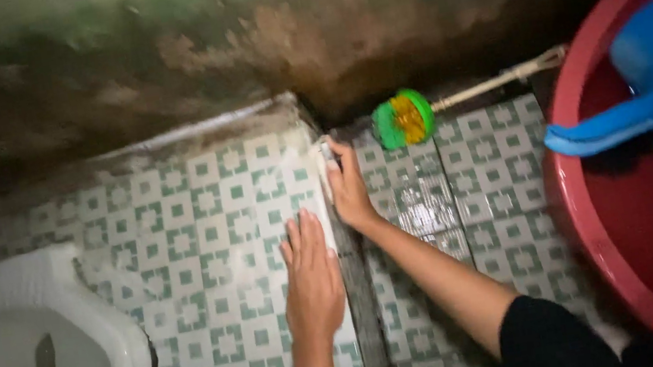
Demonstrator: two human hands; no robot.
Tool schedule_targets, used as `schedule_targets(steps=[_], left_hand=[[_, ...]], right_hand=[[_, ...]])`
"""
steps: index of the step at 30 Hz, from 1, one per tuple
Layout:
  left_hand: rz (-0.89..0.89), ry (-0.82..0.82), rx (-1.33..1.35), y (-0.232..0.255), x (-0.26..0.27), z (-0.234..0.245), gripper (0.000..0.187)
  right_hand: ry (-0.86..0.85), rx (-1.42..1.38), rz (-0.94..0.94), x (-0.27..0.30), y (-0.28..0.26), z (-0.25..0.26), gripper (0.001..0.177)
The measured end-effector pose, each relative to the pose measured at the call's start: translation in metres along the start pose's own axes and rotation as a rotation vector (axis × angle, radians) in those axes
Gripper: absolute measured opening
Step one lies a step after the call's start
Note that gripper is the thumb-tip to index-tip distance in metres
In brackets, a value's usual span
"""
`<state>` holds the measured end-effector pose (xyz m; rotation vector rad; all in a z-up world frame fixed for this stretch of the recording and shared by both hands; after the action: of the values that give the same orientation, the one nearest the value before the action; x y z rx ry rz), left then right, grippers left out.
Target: Cleaning a squat toilet and the surrounding floor tiles using brushes and cleaning agents.
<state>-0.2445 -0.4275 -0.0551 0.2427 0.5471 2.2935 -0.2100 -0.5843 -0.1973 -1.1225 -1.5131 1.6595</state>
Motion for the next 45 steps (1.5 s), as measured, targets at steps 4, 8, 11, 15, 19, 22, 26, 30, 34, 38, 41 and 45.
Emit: schedule_targets(steps=[4,8,11,15,19,22,26,30,34,38,41,45], left_hand=[[-0.063,-0.012,-0.075,-0.014,0.004,-0.010,0.054],[-0.071,0.053,-0.019,-0.004,0.001,-0.001,0.055],[-0.061,0.088,-0.004,-0.004,-0.006,-0.002,0.054],[-0.008,0.077,0.027,-0.010,-0.001,-0.006,0.055],[-0.043,0.135,-0.047,-0.012,-0.005,-0.008,0.055],[-0.029,0.115,-0.070,-0.010,-0.004,-0.007,0.056],[-0.018,0.078,-0.137,-0.009,-0.005,-0.007,0.056],[-0.056,0.102,-0.202,-0.005,-0.004,0.000,0.057],[-0.033,0.091,-0.215,-0.012,-0.005,-0.009,0.058],[-0.015,0.026,-0.160,-0.009,-0.002,-0.006,0.058],[0.012,0.024,-0.117,-0.008,-0.005,-0.004,0.059],[0.010,0.034,-0.108,-0.006,-0.002,-0.002,0.058]], right_hand=[[0.032,0.037,-0.090,-0.047,0.028,-0.016,0.036],[0.000,0.045,0.049,-0.013,-0.006,-0.002,0.037],[0.006,0.032,0.045,-0.052,0.040,-0.019,0.038],[0.062,0.004,0.030,-0.035,-0.025,-0.010,0.037],[0.007,0.041,-0.124,0.078,-0.048,0.028,0.038],[-0.036,0.020,-0.207,0.092,-0.045,0.031,0.044],[0.022,-0.147,-0.239,-0.002,-0.004,0.001,0.042],[0.004,-0.045,-0.190,0.050,-0.068,0.019,0.040],[0.026,0.023,-0.256,0.061,-0.024,0.020,0.040],[0.138,0.236,-0.227,-0.021,0.078,-0.013,0.037],[0.147,0.232,-0.194,-0.035,0.155,-0.021,0.038],[0.054,0.107,-0.278,0.038,0.086,0.006,0.050]])
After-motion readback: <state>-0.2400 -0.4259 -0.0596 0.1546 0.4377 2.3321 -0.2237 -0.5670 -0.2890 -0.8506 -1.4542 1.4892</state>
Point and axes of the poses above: each hand's wrist, its own x-axis away from the middle knuckle, its own z-axis out of the back of the hand, y = z × x, the point moved 3 cm from there along -x, towards the middle knuckle, and after that the axes turned 10 degrees about y, right-handed, at the moved point
